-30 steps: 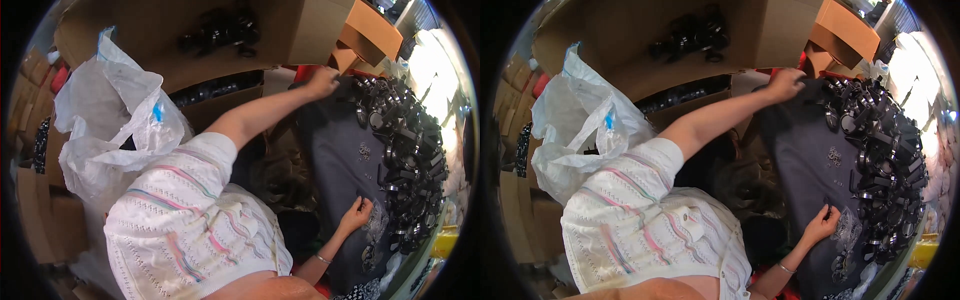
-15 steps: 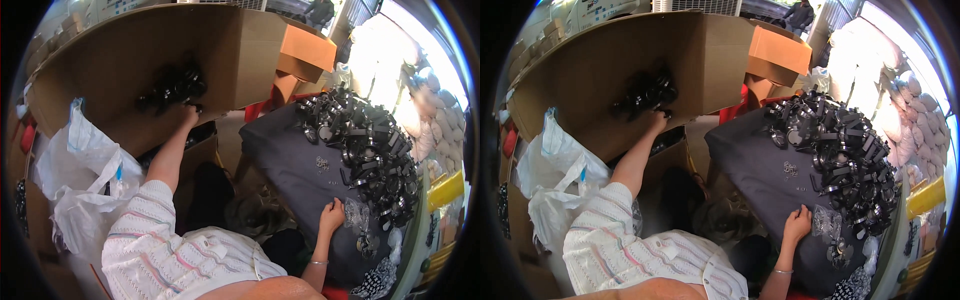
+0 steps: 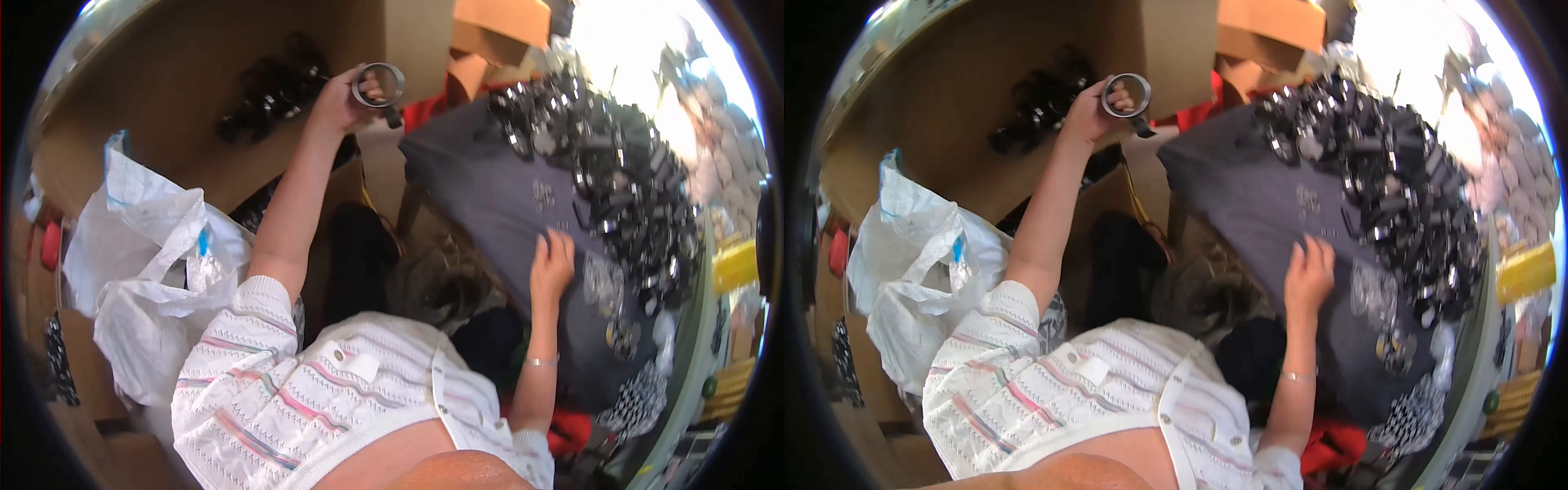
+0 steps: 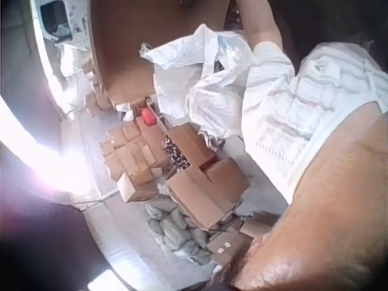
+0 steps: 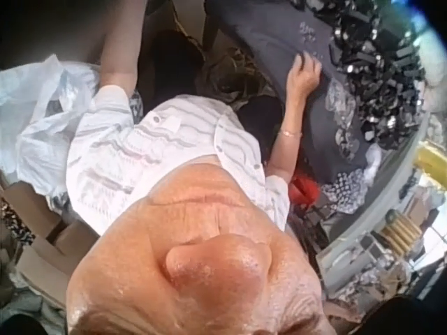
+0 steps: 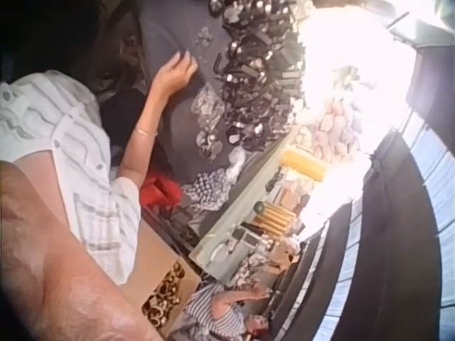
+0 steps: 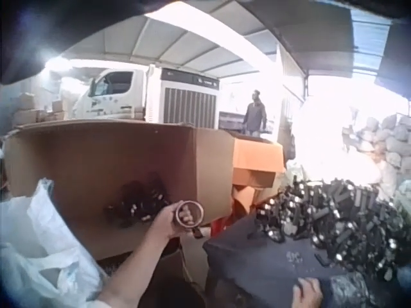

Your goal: The person assembles rearview mirror components by attaching metal clamps and fasteners to the round mirror units by hand. The person also takes parts from a white bag and stacks assembled pieces on the table.

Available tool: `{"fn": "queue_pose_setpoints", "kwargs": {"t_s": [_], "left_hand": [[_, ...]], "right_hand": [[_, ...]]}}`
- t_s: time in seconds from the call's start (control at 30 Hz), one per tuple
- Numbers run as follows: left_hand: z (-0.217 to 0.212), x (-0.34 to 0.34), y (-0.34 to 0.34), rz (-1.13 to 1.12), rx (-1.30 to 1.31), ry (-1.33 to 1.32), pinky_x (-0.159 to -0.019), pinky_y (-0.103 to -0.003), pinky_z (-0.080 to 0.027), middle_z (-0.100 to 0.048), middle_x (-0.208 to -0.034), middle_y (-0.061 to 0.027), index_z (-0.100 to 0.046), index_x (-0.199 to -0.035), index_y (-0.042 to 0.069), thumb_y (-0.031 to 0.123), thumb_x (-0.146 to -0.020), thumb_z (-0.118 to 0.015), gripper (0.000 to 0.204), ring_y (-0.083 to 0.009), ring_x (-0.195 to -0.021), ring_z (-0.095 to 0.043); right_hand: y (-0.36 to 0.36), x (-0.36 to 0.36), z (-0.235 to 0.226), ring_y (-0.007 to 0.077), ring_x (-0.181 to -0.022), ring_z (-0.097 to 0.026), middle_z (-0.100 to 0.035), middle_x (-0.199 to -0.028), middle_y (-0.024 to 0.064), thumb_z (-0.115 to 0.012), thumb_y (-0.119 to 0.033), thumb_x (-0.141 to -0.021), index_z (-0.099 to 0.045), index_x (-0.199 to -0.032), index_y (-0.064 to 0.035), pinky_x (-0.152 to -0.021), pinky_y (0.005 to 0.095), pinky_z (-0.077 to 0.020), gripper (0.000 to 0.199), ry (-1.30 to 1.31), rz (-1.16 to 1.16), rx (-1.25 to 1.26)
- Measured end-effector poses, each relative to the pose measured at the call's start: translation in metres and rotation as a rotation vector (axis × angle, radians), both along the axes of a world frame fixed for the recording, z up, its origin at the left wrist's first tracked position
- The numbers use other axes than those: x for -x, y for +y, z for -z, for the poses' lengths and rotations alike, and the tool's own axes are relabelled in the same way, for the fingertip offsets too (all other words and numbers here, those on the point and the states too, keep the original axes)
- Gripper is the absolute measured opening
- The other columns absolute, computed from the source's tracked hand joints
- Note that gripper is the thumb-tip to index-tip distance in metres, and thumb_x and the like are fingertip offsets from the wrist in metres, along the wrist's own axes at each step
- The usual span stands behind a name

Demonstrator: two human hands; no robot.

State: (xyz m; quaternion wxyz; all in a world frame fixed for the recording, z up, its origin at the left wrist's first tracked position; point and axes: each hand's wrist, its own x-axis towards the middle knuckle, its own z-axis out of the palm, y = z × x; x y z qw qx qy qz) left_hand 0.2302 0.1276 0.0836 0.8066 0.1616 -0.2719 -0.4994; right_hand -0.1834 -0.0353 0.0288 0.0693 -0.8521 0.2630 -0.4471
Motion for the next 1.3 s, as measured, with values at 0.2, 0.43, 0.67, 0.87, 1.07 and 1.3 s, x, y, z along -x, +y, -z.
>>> {"fn": "queue_pose_setpoints", "kwargs": {"t_s": [0.2, 0.43, 0.67, 0.87, 1.07, 1.3], "left_hand": [[0.013, 0.146, -0.068, 0.407, -0.149, 0.121, -0.059, -0.03, -0.037, -0.04, -0.057, -0.0009, -0.046, -0.073, 0.007, 0.028, -0.095, -0.037, 0.032, -0.0167, -0.057, -0.04], [0.039, 0.238, -0.096, 0.07, -0.484, -0.183, -0.059, -0.031, -0.047, -0.056, -0.075, -0.0067, -0.048, -0.115, 0.0, 0.032, -0.093, -0.045, 0.039, -0.0178, -0.067, -0.055], [0.067, 0.267, -0.117, -0.08, -0.365, -0.764, -0.062, -0.024, -0.046, -0.059, -0.087, -0.0071, -0.045, -0.127, 0.0, 0.002, -0.076, -0.064, 0.054, -0.0099, -0.073, -0.055], [0.076, 0.263, -0.119, -0.172, -0.355, -0.812, -0.064, -0.02, -0.042, -0.059, -0.091, -0.0032, -0.046, -0.127, 0.0, 0.005, -0.079, -0.064, 0.052, -0.0083, -0.079, -0.054], [0.075, 0.253, -0.12, -0.119, -0.447, -0.847, -0.059, -0.021, -0.044, -0.06, -0.091, -0.0027, -0.044, -0.129, 0.004, 0.016, -0.08, -0.068, 0.055, -0.0093, -0.081, -0.056], [0.063, 0.258, -0.121, -0.118, -0.466, -0.888, -0.056, -0.021, -0.044, -0.06, -0.088, -0.0035, -0.047, -0.125, 0.005, 0.017, -0.079, -0.069, 0.052, -0.0093, -0.077, -0.056]], "right_hand": [[0.041, -0.049, -0.021, 0.0219, -0.064, -0.054, -0.059, -0.094, 0.0135, -0.065, -0.009, -0.078, -0.058, -0.104, 0.0005, -0.06, 0.0292, -0.0444, 0.029, -0.045, -0.497, -0.438], [0.025, -0.018, 0.005, 0.0068, -0.052, -0.047, -0.051, -0.06, 0.0018, -0.061, -0.004, -0.081, -0.056, -0.081, 0.0004, -0.049, 0.0227, -0.0387, 0.007, -0.21, -0.329, -0.677], [0.003, -0.008, 0.02, 0.0103, -0.05, -0.054, -0.057, -0.061, 0.0064, -0.06, -0.008, -0.081, -0.06, -0.082, -0.0001, -0.048, 0.0259, -0.0423, 0.008, -0.079, -0.112, -0.578], [0.013, 0.038, -0.006, 0.0324, -0.067, -0.059, -0.058, -0.072, 0.0138, -0.064, -0.01, -0.077, -0.061, -0.077, -0.0038, -0.059, 0.0387, -0.0471, 0.007, -0.144, 0.013, -0.247], [-0.042, 0.168, -0.024, 0.033, -0.075, -0.058, -0.06, -0.079, 0.015, -0.056, -0.013, -0.084, -0.06, -0.082, -0.004, -0.067, 0.0405, -0.0461, 0.01, 0.03, 0.51, -0.051], [-0.083, 0.248, -0.014, 0.0247, -0.096, -0.054, -0.06, -0.092, 0.0038, -0.056, -0.01, -0.075, -0.066, -0.093, -0.0148, -0.077, 0.0379, -0.0451, 0.021, 0.672, 0.622, 0.186]]}}
